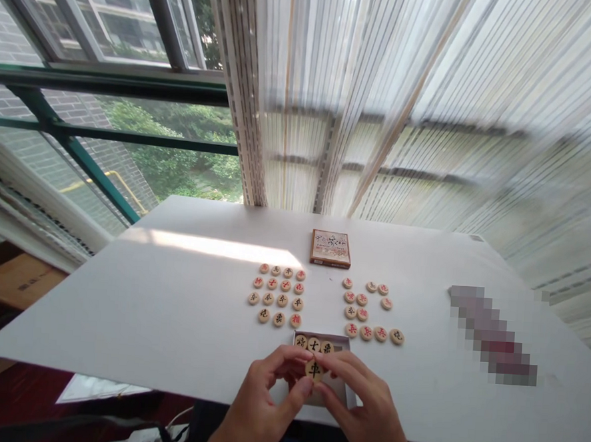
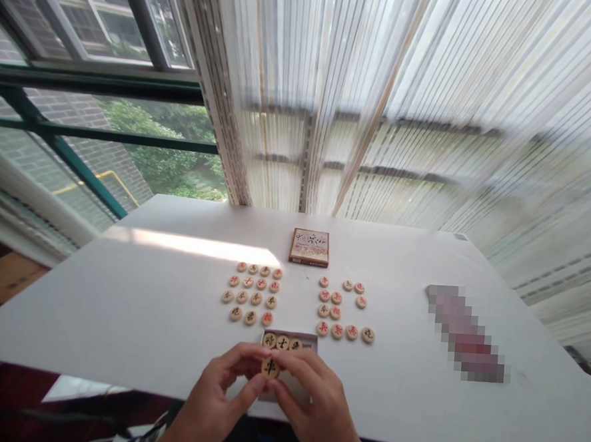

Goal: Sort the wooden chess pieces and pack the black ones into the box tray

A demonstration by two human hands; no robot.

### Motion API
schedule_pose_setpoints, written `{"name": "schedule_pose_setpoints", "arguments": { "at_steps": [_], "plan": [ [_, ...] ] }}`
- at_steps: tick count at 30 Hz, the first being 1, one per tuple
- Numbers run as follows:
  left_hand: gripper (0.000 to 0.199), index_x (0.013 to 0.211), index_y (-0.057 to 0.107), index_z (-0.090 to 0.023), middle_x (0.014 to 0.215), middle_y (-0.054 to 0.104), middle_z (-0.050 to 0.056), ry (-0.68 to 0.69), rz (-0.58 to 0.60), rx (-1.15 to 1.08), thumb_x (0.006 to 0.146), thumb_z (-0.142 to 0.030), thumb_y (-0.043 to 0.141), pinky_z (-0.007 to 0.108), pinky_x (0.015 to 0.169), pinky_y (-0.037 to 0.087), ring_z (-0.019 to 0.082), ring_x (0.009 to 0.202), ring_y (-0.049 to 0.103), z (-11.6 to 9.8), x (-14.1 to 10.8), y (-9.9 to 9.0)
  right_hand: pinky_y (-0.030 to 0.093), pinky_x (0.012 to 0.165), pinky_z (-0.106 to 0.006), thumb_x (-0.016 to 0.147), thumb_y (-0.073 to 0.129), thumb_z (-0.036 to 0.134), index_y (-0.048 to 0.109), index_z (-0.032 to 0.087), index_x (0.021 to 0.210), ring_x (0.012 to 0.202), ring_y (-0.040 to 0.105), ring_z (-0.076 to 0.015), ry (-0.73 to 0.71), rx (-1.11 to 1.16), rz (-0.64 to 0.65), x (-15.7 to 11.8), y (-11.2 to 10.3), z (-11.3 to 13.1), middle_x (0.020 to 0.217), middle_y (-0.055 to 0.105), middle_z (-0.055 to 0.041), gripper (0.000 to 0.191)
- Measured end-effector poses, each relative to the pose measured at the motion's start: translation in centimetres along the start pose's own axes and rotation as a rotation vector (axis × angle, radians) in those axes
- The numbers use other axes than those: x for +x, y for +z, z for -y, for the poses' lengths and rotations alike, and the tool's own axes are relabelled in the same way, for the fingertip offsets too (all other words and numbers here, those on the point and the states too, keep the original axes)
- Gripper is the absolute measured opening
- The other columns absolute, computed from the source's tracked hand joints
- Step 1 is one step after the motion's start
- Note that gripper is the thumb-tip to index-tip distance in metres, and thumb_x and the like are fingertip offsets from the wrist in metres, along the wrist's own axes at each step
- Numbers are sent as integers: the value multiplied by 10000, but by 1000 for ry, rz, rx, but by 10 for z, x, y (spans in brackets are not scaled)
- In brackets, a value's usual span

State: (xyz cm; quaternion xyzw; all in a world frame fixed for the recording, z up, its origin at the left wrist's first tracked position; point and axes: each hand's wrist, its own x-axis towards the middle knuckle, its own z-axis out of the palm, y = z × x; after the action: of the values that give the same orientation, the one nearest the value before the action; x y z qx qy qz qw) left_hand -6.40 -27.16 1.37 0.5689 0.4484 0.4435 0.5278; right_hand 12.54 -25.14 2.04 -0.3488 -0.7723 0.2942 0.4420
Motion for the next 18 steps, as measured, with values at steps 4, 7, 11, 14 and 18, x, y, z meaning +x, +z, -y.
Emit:
{"name": "schedule_pose_setpoints", "arguments": {
  "at_steps": [4, 7, 11, 14, 18],
  "plan": [
    [233, 1174, 629, -237, 1038, 749, 46, 21, 8, 25, 944, -275, 636, 255, 811, 576, 169, 878, 707, 2, -1, -2, 591, 818, -246, 902, 632, 90, 623, 289, 1282, 918, 703, -170, 31, 26, 18, -1, -1, 1, 1077, 731, -45, 429],
    [239, 1178, 633, -258, 1016, 748, 19, 44, 7, 81, 940, -266, 643, 245, 819, 564, 157, 876, 695, 3, -1, -3, 587, 806, -243, 911, 636, 118, 626, 294, 1271, 885, 702, -162, 92, 68, 37, -1, -1, 2, 1086, 729, -41, 400],
    [228, 1155, 653, -272, 1027, 740, 0, 90, -2, 214, 928, -249, 658, 230, 798, 551, 133, 827, 673, 6, 0, -5, 583, 793, -256, 931, 627, 146, 654, 305, 1203, 870, 695, -162, 171, 157, 22, -3, -2, 4, 1046, 724, -34, 316],
    [220, 1147, 648, -262, 1048, 733, 8, 147, -16, 285, 928, -243, 656, 247, 797, 550, 140, 836, 671, 11, 3, -11, 586, 786, -279, 951, 597, 151, 677, 295, 1152, 893, 685, -176, 212, 222, -15, -6, -4, 1, 1028, 688, -48, 260],
    [176, 1114, 650, -261, 1010, 722, 5, 224, -52, 421, 945, -217, 623, 252, 751, 533, 138, 808, 658, 16, 8, -21, 601, 799, -299, 980, 566, 186, 677, 282, 1115, 890, 685, -175, 316, 352, -46, -6, -7, -6, 1067, 627, -56, 200]
  ]
}}
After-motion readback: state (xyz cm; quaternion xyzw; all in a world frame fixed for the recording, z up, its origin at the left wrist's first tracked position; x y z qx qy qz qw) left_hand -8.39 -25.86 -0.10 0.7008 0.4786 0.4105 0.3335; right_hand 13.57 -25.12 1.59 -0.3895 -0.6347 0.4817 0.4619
